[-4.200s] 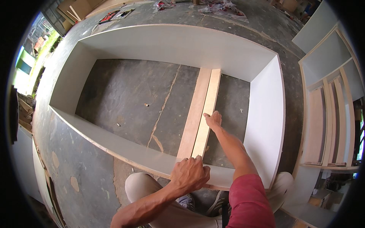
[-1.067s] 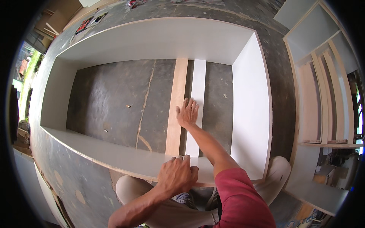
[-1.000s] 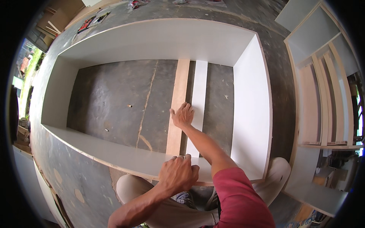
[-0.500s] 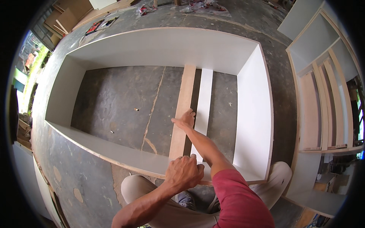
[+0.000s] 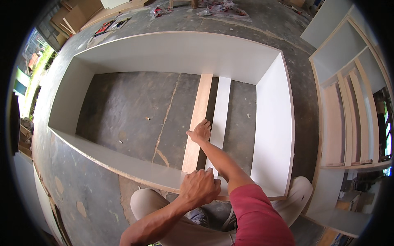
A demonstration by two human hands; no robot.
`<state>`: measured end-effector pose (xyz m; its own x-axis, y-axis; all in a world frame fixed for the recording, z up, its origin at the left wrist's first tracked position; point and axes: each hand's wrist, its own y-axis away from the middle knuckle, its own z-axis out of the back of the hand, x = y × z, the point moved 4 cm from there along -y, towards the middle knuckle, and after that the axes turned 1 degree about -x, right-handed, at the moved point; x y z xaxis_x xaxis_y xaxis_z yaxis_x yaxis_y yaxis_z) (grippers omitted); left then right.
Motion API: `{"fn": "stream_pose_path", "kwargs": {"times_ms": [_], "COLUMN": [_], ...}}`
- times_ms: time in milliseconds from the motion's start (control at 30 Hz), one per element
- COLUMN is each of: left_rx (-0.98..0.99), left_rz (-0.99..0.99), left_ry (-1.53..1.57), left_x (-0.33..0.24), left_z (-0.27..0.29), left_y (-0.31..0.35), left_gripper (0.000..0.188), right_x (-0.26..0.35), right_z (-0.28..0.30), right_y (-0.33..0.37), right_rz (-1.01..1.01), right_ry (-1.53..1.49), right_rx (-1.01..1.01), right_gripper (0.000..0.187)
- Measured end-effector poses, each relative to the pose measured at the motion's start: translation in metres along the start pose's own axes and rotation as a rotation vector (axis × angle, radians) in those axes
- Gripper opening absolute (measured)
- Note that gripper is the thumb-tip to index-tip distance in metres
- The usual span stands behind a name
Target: The person moves wooden planks from a workbench into a rectangular cabinet frame and aligns them against the bottom and sides.
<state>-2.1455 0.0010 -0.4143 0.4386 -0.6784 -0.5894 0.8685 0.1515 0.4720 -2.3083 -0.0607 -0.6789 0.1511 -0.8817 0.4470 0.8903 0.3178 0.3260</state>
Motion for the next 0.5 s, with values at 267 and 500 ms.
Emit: {"fn": "stream_pose_path", "kwargs": {"times_ms": [267,500], "left_rx": [-0.042,-0.048], "left_rz": [-0.021,-0.054], "left_ry": [-0.035,-0.032], "left_x": [0.003,0.001], "left_z": [-0.005,-0.007], "left_y": [0.001,0.001], "left_gripper": [0.033,0.032], "right_x": [0.006,-0.005], "right_z": [0.01,0.017], "right_y": [0.012,0.002], "right_rz": [0.081,0.073], "right_ry": [0.222,0.319], "right_rx": [-0.023,0.178], "right_gripper": [0.111,0.115]}}
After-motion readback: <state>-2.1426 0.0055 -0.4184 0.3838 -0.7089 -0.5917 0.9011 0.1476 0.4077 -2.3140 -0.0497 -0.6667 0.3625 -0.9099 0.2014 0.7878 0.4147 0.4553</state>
